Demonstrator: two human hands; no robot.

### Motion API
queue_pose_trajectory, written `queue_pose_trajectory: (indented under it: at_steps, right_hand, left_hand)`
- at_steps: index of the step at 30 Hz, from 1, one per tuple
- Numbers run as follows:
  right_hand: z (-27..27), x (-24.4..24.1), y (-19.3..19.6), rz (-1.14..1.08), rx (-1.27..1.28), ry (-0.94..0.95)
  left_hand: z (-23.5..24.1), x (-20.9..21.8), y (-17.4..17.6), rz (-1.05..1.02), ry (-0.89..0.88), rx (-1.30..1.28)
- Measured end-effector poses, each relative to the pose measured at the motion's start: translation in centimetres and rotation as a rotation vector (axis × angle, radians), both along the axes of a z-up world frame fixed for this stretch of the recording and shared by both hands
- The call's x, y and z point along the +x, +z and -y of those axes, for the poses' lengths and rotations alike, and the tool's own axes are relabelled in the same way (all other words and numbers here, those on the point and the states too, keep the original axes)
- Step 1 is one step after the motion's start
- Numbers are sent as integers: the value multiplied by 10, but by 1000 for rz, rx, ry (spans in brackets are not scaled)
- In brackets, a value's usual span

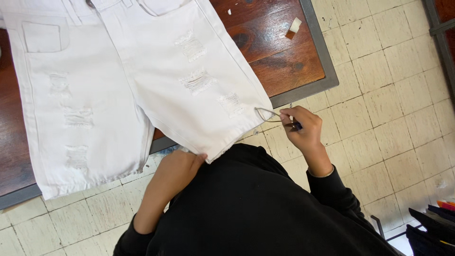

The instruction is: The person uses a pair of scissors to trim loose threads and tags from a pair of white distressed shorts. After cutting the threads, the person folds the shorts and places them on a stack of similar garments on the table.

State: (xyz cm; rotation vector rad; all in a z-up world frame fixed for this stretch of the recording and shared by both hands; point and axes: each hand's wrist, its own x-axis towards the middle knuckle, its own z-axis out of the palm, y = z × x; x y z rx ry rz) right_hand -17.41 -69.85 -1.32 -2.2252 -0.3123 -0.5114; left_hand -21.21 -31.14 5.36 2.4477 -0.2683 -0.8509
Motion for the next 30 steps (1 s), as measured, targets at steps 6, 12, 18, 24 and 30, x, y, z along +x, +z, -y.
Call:
queue_pose_trajectory:
  at_steps: [6,12,18,24,30]
  right_hand:
    - [-16,-24,-60,-535,501,-253]
    - [-35,-27,-42,-475,674,-293]
    - [8,-29,68,-953,-393,-4]
    - [-20,-28,8,-386,232,-130]
    - [-61,8,4,5,285,-25]
  left_hand:
    - [78,49,5,515,-272,-299]
    - [164,86,-84,932,-463,-133]
    - [152,110,-88,713,-542,-172]
    - [154,119,-66,867,-437,-380]
    - [135,128,-21,826,-344,-667]
